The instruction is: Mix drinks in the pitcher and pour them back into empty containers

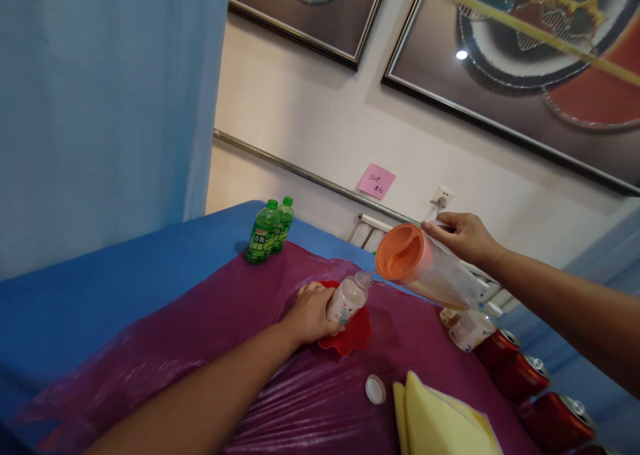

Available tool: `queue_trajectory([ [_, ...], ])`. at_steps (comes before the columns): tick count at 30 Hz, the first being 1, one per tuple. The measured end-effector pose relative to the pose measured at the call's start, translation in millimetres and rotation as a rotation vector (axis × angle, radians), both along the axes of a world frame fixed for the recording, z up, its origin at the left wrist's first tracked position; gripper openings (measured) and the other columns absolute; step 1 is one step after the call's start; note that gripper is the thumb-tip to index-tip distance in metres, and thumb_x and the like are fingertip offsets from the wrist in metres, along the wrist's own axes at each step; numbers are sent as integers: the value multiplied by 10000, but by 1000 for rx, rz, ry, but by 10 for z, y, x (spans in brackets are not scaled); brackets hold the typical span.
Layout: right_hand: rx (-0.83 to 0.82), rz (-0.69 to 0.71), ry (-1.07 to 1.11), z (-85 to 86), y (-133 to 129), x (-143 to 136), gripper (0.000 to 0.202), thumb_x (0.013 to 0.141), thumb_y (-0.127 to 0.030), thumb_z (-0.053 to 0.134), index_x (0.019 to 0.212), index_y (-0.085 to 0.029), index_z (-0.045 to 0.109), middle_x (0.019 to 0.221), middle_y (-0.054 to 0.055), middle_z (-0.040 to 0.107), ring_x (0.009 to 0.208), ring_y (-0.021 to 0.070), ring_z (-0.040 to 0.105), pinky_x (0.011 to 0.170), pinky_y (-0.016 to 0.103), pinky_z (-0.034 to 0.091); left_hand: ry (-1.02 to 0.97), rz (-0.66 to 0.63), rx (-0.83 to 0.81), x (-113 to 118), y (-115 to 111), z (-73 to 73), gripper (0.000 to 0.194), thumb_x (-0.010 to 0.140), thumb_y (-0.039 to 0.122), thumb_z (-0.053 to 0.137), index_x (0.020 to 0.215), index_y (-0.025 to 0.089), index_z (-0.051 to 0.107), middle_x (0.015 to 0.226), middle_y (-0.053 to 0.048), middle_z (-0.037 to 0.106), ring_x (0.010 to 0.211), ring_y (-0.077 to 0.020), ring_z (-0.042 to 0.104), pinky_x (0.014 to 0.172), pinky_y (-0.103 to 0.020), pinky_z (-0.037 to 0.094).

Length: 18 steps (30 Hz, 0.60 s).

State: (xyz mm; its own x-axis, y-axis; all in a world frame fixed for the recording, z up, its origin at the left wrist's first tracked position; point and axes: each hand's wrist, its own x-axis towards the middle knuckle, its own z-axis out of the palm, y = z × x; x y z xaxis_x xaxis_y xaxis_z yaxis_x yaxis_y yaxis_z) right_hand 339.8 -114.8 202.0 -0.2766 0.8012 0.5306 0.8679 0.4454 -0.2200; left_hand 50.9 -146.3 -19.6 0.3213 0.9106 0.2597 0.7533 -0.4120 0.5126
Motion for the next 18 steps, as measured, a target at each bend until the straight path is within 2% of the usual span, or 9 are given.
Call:
queue_trajectory([
  [18, 10, 10, -13, -8, -6, -18, 584, 817, -705, 581, 546, -241, 354, 521, -37, 316, 505, 116, 304, 468, 280, 244, -15, -10, -8, -8, 10, -16, 542, 617, 539, 808, 1082, 285, 696, 1036, -57, 676, 1081, -327, 586, 899, -389, 421],
])
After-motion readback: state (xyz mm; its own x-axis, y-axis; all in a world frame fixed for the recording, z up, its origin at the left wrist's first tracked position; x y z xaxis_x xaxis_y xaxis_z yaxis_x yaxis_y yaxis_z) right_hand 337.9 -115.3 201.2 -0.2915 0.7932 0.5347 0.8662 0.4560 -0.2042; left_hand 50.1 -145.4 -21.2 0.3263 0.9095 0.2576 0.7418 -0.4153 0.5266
